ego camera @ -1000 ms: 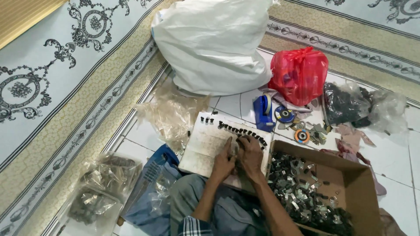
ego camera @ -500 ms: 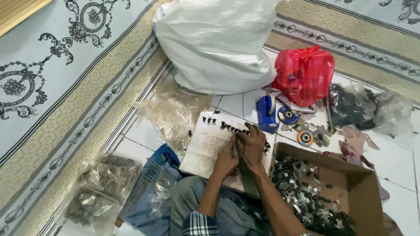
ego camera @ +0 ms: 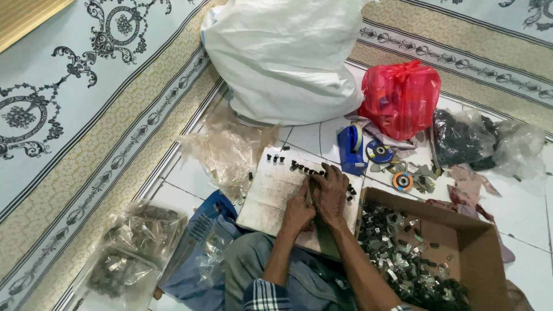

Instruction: A person sits on the floor and manually sorts through a box of small metal components, inspecting each one before arranging them neatly in rows on a white board.

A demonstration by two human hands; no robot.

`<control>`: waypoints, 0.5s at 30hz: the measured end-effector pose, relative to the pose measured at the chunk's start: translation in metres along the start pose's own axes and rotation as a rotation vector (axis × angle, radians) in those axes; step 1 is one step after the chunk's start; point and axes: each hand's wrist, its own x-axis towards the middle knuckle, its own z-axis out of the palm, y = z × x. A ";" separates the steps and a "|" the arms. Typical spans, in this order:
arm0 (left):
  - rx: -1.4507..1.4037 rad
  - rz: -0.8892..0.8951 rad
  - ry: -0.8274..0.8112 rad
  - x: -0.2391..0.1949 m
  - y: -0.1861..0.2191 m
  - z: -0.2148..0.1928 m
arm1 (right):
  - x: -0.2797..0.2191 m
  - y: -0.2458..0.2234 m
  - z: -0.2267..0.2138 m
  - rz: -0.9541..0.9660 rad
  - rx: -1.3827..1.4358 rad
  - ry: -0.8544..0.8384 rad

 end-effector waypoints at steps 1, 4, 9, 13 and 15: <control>0.001 0.001 -0.001 0.001 0.000 0.000 | -0.001 0.002 0.003 0.001 0.000 0.001; 0.023 0.010 -0.011 0.004 -0.001 0.000 | -0.003 0.009 0.010 -0.015 -0.037 -0.002; 0.023 0.015 0.004 0.003 -0.004 0.002 | -0.008 0.018 0.018 -0.048 0.010 -0.002; 0.027 0.036 0.025 0.001 -0.006 0.004 | 0.000 0.008 -0.003 -0.056 0.007 0.028; 0.038 0.030 0.031 -0.001 -0.006 0.002 | 0.001 0.007 -0.019 -0.139 0.116 0.121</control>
